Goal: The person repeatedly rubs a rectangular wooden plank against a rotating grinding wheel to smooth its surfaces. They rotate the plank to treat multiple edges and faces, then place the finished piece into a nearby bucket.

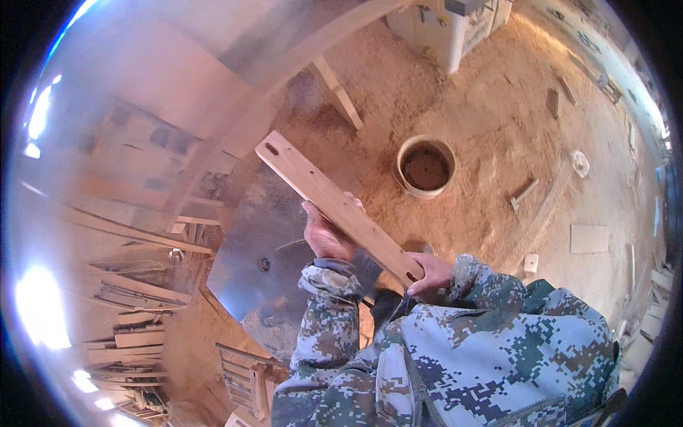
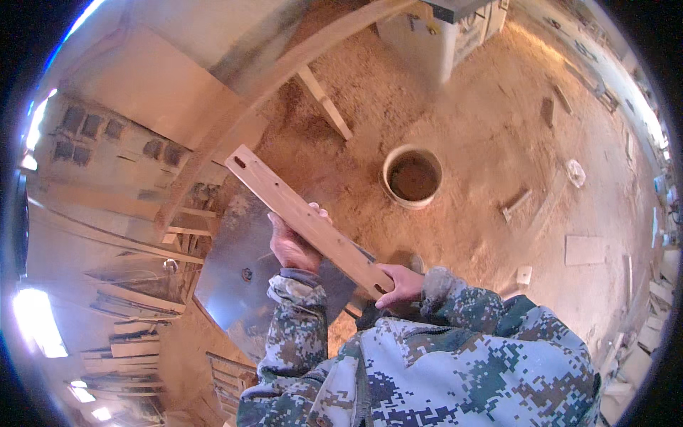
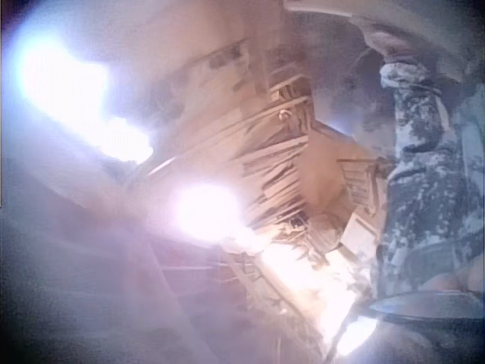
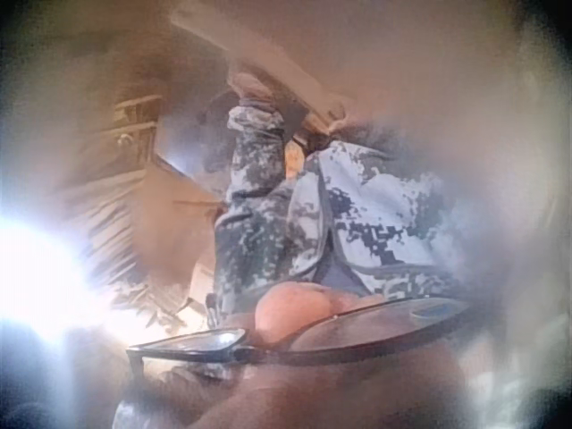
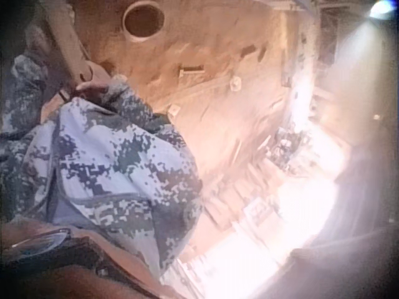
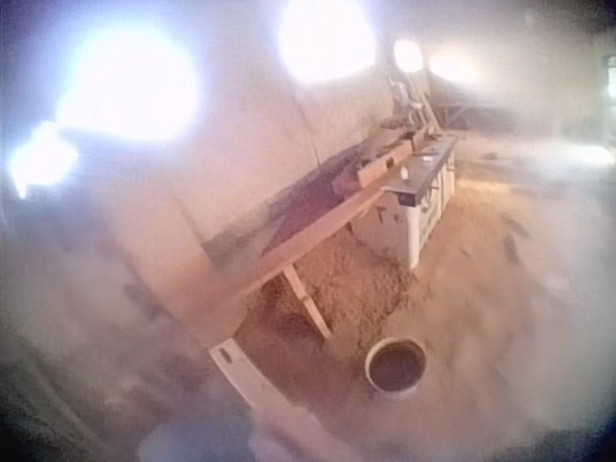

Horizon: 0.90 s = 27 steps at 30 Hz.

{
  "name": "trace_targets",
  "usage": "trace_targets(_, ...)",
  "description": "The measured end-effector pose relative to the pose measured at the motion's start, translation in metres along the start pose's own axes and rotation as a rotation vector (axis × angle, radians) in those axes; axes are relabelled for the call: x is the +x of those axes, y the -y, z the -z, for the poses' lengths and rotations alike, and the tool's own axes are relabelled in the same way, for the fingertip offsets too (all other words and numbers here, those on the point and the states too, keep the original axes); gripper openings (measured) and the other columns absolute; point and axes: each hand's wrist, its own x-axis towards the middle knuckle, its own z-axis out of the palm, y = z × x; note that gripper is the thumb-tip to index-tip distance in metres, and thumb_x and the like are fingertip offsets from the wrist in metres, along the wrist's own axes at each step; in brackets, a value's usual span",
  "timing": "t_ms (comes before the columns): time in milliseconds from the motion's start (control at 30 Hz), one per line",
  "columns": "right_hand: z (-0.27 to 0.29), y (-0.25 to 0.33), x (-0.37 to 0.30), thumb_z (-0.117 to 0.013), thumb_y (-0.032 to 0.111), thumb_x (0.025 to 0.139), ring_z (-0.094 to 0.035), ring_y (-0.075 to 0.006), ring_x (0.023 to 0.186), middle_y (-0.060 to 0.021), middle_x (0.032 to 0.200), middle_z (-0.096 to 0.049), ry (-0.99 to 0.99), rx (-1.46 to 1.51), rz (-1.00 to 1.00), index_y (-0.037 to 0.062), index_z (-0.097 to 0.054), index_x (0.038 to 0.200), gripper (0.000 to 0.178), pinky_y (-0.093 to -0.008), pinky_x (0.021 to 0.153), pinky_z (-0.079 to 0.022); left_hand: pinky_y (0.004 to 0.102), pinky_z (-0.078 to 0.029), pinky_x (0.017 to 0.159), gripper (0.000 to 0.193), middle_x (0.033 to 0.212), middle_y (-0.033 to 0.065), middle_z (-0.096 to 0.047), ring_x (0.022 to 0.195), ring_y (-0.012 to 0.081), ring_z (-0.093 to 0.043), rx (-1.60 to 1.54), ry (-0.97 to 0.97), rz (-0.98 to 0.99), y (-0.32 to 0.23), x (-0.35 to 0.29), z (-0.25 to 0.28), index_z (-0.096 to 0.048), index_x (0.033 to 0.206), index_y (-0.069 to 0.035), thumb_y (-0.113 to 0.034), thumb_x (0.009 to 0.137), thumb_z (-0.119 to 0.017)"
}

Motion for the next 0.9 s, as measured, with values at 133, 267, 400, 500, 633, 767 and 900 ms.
trace_targets(133, -0.012, -0.004, -0.010, -0.097, 0.024, 0.071, -0.065, -0.0180, 0.109, -0.0100, 0.116, -0.072, -0.095, -0.059, -0.075, -0.0022, -0.062, 0.132, 0.075, -0.0372, 0.097, -0.053, 0.0522, -0.057, 0.092, 0.069, 0.115, 0.0207, -0.071, 0.099, 0.0371, -0.068, 0.116, -0.182, 0.013, 0.014, -0.004, 0.006, -0.058, 0.137, -0.003, -0.065, 0.108, -0.047)
trace_targets(267, -0.030, -0.005, -0.012, -0.094, 0.025, 0.070, -0.070, -0.0245, 0.104, -0.0185, 0.109, -0.073, -0.326, -0.152, -0.122, -0.0015, -0.062, 0.125, 0.069, -0.0388, 0.093, -0.056, 0.0467, -0.057, 0.095, 0.052, 0.110, 0.0148, -0.071, 0.102, 0.0322, -0.070, 0.390, -0.270, 0.035, 0.035, 0.006, 0.021, -0.058, 0.133, -0.004, -0.050, 0.108, -0.060)
trace_targets(400, -0.036, -0.011, -0.011, -0.091, 0.025, 0.068, -0.074, -0.0343, 0.098, -0.0233, 0.106, -0.073, -0.469, -0.176, -0.215, -0.0005, -0.060, 0.124, 0.069, -0.0437, 0.088, -0.058, 0.0395, -0.054, 0.099, 0.046, 0.119, 0.0096, -0.070, 0.109, 0.0245, -0.068, 0.663, -0.241, 0.067, 0.046, 0.018, 0.046, -0.058, 0.137, -0.002, -0.026, 0.102, -0.075)
trace_targets(500, -0.031, -0.028, -0.005, -0.093, 0.026, 0.066, -0.074, -0.0354, 0.104, -0.0247, 0.112, -0.074, -0.534, -0.177, -0.239, -0.0006, -0.060, 0.125, 0.073, -0.0431, 0.092, -0.058, 0.0392, -0.049, 0.106, 0.049, 0.129, 0.0120, -0.068, 0.116, 0.0270, -0.065, 0.962, -0.001, 0.057, 0.050, 0.013, 0.066, -0.057, 0.142, 0.001, -0.023, 0.102, -0.073)
trace_targets(633, -0.002, -0.052, -0.001, -0.092, 0.027, 0.069, -0.074, -0.0389, 0.107, -0.0259, 0.113, -0.074, -0.707, -0.244, -0.461, -0.0002, -0.062, 0.129, 0.072, -0.0447, 0.093, -0.058, 0.0519, -0.040, 0.116, 0.050, 0.120, 0.0241, -0.067, 0.118, 0.0428, -0.060, 2.315, 0.159, -0.160, 0.040, -0.019, 0.078, -0.060, 0.137, 0.002, -0.028, 0.098, -0.069)
trace_targets(767, 0.050, -0.062, -0.006, -0.089, 0.025, 0.070, -0.073, -0.0446, 0.106, -0.0260, 0.108, -0.074, -0.845, -0.246, -0.496, 0.0027, -0.062, 0.126, 0.065, -0.0489, 0.092, -0.058, 0.0567, -0.030, 0.121, 0.045, 0.118, 0.0179, -0.067, 0.122, 0.0394, -0.057, 2.379, 0.311, -0.421, 0.023, -0.062, 0.062, -0.067, 0.130, -0.001, -0.023, 0.091, -0.068)
trace_targets(900, 0.101, -0.081, -0.017, -0.077, 0.023, 0.084, -0.072, -0.0470, 0.105, -0.0261, 0.111, -0.073, -0.925, -0.596, -0.606, 0.0062, -0.060, 0.127, 0.049, -0.0531, 0.091, -0.058, 0.0576, -0.030, 0.120, 0.042, 0.118, 0.0136, -0.068, 0.122, 0.0368, -0.058, 2.337, 0.238, -0.364, 0.024, -0.137, 0.037, -0.069, 0.125, -0.002, -0.020, 0.088, -0.068)
